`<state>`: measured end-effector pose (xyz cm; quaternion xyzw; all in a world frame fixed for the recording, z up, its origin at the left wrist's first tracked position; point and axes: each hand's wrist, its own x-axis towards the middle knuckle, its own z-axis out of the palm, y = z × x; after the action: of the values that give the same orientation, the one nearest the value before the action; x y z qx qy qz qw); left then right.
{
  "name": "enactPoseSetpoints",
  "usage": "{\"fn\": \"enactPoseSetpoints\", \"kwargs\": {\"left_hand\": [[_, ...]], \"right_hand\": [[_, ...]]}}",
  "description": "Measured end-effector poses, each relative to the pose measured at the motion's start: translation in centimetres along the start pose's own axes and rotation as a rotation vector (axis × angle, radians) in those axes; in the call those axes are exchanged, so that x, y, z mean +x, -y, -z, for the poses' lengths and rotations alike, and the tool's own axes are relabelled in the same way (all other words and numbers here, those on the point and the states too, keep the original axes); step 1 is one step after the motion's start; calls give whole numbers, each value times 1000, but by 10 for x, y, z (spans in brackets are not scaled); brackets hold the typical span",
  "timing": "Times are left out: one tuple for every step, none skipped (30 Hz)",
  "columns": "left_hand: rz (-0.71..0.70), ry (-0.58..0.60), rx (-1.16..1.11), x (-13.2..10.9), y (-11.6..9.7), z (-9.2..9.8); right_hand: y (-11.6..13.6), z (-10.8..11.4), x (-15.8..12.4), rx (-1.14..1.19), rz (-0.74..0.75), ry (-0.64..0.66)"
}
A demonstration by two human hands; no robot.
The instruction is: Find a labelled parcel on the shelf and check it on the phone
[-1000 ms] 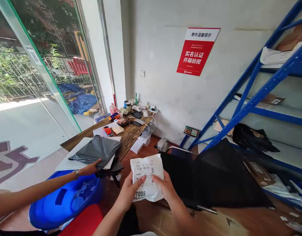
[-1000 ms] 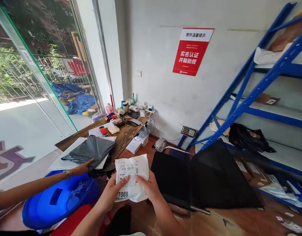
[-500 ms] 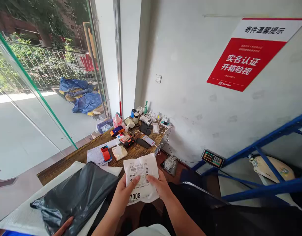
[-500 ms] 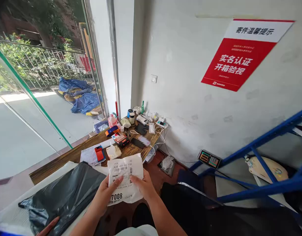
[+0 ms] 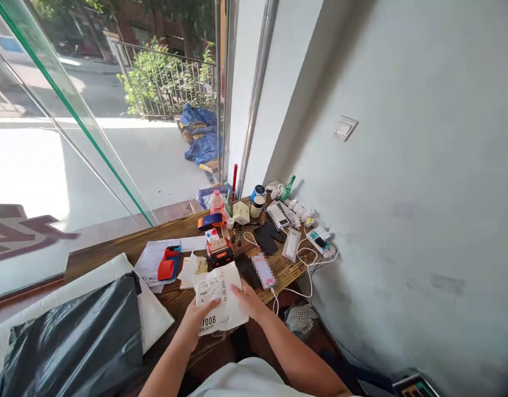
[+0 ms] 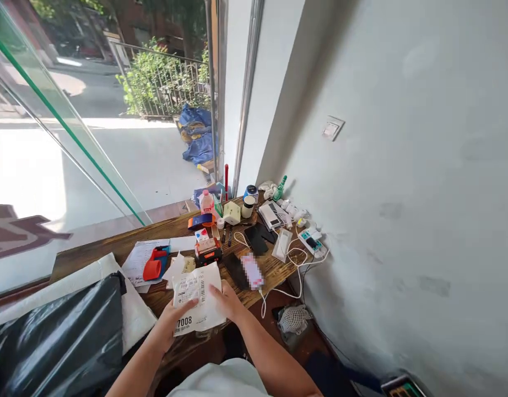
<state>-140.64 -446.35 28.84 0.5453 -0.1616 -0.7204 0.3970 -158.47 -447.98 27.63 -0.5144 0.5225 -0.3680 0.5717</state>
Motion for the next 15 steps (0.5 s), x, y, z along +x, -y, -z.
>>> {"fn": "enactPoseSetpoints", "kwargs": {"left_hand": [[54,-31,-45,18,16,-6],[100,-66,-82,36,33,-11],[134,-108,-106,51,50,-15],[153,-156,-119,66,67,-19],[163,-205,-124,78,82,-21],[165,-248,-122,89,96,-23],[166,-278,-117,98,107,-25],[166,-301,-109,106,115,-26],[164,-318,-94,113,122,-28],[157,-333,-72,120,126,-29],[149,-348,-41,125,129,-30],[137,-366,-2,130,132,-30],[120,-388,46,135,134,-31],[101,-417,103,138,135,-30],[83,-448,171,141,136,-30]], "right_hand": [[-15,21,13,-103,-12,-6],[-30,42,23,-187,-33,-37],[-46,61,32,-259,-64,-90],[-62,80,40,-342,-98,-160],[-78,97,46,-428,-135,-235],[-93,112,52,-509,-173,-304],[-107,125,56,-583,-206,-357],[-119,135,60,-648,-230,-387],[-130,143,63,-703,-245,-399],[-140,149,67,-749,-254,-398],[-147,152,70,-787,-259,-391],[-154,155,73,-819,-262,-382],[-159,157,76,-845,-264,-373],[-163,158,79,-867,-267,-367],[-166,159,81,-884,-270,-360]]}}
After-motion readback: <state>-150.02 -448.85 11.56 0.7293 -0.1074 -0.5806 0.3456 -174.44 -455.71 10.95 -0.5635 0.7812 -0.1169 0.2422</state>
